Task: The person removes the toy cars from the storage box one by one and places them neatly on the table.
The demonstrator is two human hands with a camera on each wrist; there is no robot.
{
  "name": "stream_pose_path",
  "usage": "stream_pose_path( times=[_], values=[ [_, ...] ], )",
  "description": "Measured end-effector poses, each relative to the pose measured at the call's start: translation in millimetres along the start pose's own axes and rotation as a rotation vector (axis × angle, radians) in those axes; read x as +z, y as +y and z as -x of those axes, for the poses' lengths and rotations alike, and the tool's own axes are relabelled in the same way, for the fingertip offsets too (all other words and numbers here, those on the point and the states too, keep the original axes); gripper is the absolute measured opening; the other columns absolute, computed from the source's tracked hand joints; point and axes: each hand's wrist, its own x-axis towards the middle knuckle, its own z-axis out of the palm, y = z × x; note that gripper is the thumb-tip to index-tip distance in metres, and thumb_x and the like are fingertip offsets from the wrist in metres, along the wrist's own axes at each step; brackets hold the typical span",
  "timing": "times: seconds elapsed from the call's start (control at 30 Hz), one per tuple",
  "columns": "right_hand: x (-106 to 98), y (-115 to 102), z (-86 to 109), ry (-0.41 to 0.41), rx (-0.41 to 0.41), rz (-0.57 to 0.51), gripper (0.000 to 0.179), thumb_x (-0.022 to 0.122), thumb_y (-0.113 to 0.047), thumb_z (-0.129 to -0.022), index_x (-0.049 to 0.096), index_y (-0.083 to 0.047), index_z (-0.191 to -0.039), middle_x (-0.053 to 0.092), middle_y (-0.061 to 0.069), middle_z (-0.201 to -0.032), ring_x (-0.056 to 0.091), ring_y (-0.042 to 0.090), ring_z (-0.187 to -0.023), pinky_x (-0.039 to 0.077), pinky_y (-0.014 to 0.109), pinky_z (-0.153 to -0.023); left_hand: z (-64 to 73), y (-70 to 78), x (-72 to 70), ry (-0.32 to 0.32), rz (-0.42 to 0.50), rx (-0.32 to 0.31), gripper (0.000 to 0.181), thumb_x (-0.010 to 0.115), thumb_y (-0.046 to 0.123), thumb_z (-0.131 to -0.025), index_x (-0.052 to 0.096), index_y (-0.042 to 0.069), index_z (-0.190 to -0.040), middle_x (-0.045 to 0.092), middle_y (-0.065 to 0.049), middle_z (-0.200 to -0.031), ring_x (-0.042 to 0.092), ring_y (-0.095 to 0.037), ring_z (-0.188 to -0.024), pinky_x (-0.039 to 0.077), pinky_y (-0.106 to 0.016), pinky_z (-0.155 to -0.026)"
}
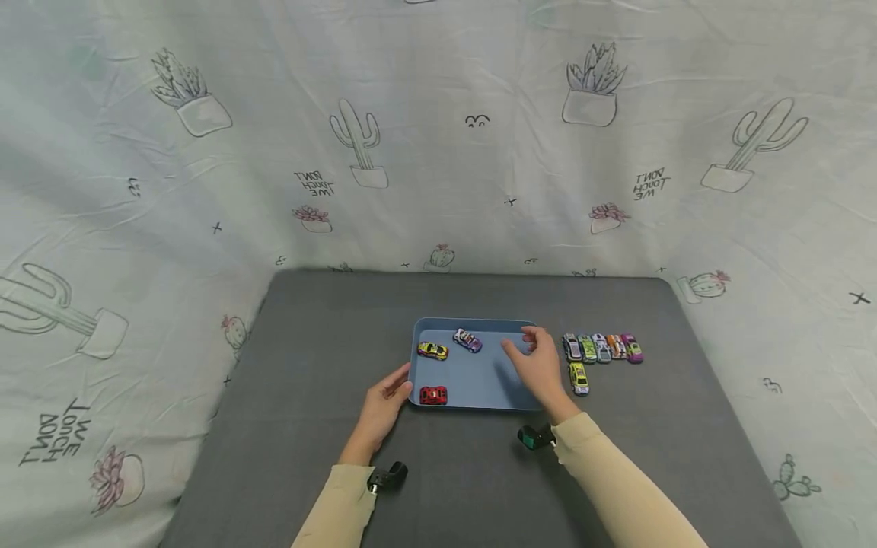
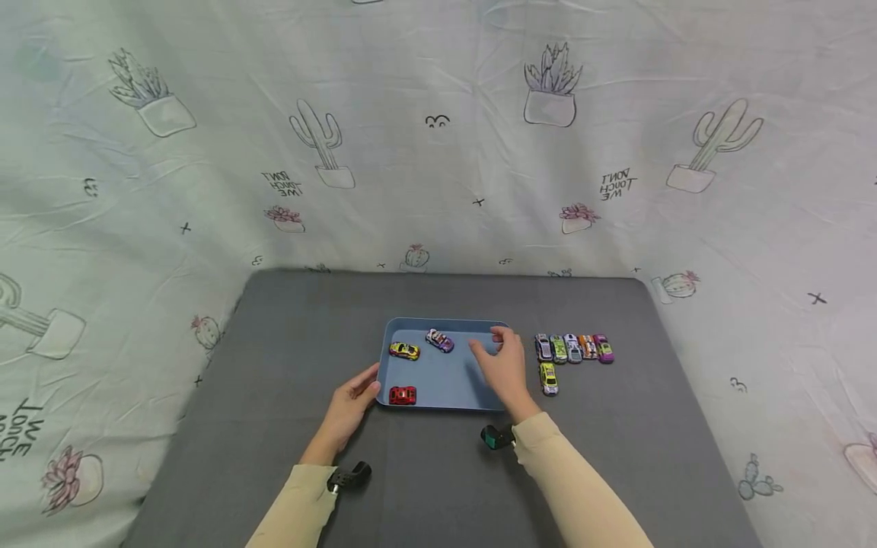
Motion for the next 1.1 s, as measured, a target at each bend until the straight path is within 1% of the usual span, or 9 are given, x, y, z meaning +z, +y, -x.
stream_pose_path(
  times=[0.2,0.33,0.53,0.67,0.73,0.8,0.97,1.03,1.1],
  values=[
    [24,-12,-5.1,-0.101,0.027,-0.013,0.064,0.069,-0.046,-0.088,0.050,-0.004,-0.132,0.053,0.015,-0.117,0.049,0.028,-0.105,0.045,0.045,-0.085,-0.5,0.3,-1.1,-0.008,0.014,-0.003,0.045,0.057,0.013,-0.099,0.048,0.004,-0.142,0.051,-0.018,-0.140,0.048,-0.027,-0.128,0.042,-0.033,-0.102],
    [37,-16,-8.5,-0.139,0.050,-0.025,0.063,0.070,-0.043,-0.088,0.050,-0.003,-0.133,0.054,0.016,-0.118,0.050,0.029,-0.107,0.046,0.045,-0.086,-1.2,0.6,-2.1,-0.015,0.027,0.005,0.044,0.057,0.012,-0.099,0.049,0.003,-0.141,0.050,-0.019,-0.139,0.047,-0.029,-0.128,0.042,-0.032,-0.102],
    [54,-19,-13.7,-0.154,0.078,-0.007,0.058,0.071,-0.040,-0.087,0.053,-0.005,-0.130,0.057,0.014,-0.117,0.053,0.029,-0.107,0.047,0.046,-0.087,-2.0,1.0,-4.0,-0.026,0.019,0.010,0.044,0.057,0.012,-0.099,0.048,0.004,-0.142,0.050,-0.019,-0.140,0.047,-0.030,-0.129,0.042,-0.035,-0.102],
    [65,-19,-17.5,-0.176,0.090,0.013,0.055,0.072,-0.036,-0.087,0.055,-0.003,-0.128,0.059,0.016,-0.116,0.055,0.029,-0.106,0.047,0.046,-0.087,-1.4,-0.3,-5.5,-0.016,0.004,0.010,0.045,0.058,0.013,-0.099,0.049,0.005,-0.142,0.051,-0.019,-0.139,0.048,-0.030,-0.127,0.043,-0.036,-0.101],
    [69,-18,-19.5,-0.178,0.101,0.021,0.054,0.072,-0.033,-0.087,0.056,-0.001,-0.127,0.059,0.017,-0.115,0.055,0.029,-0.104,0.047,0.046,-0.087,-1.6,-1.2,-5.8,-0.017,0.012,0.006,0.044,0.058,0.013,-0.099,0.049,0.005,-0.142,0.051,-0.019,-0.138,0.049,-0.029,-0.127,0.043,-0.035,-0.101],
    [73,-18,-21.1,-0.173,0.110,0.025,0.052,0.073,-0.030,-0.086,0.056,0.000,-0.125,0.059,0.017,-0.112,0.055,0.029,-0.102,0.047,0.045,-0.086,-2.1,-1.7,-5.9,-0.021,0.018,0.009,0.044,0.058,0.012,-0.099,0.049,0.004,-0.141,0.051,-0.019,-0.138,0.048,-0.030,-0.127,0.044,-0.033,-0.100],
    [80,-17,-24.1,-0.137,0.090,0.073,0.046,0.075,-0.024,-0.084,0.059,0.002,-0.119,0.061,0.016,-0.104,0.056,0.028,-0.093,0.048,0.043,-0.080,-3.9,-1.8,-6.5,-0.037,0.039,0.013,0.045,0.058,0.012,-0.099,0.048,0.002,-0.141,0.050,-0.020,-0.139,0.047,-0.030,-0.128,0.044,-0.027,-0.099],
    [82,-18,-24.5,-0.126,0.081,0.102,0.045,0.076,-0.023,-0.084,0.060,0.002,-0.118,0.062,0.017,-0.103,0.057,0.028,-0.092,0.048,0.043,-0.079,-4.4,-2.3,-7.2,-0.037,0.042,0.019,0.045,0.058,0.011,-0.098,0.048,0.002,-0.141,0.050,-0.021,-0.139,0.047,-0.031,-0.128,0.044,-0.027,-0.099],
    [84,-20,-24.6,-0.127,0.080,0.147,0.046,0.076,-0.025,-0.084,0.061,0.002,-0.118,0.061,0.018,-0.106,0.056,0.030,-0.095,0.047,0.044,-0.082,-4.5,-2.6,-8.3,-0.032,0.040,0.018,0.045,0.058,0.011,-0.098,0.049,0.002,-0.141,0.050,-0.021,-0.139,0.047,-0.031,-0.128,0.044,-0.027,-0.099]
  ],
)
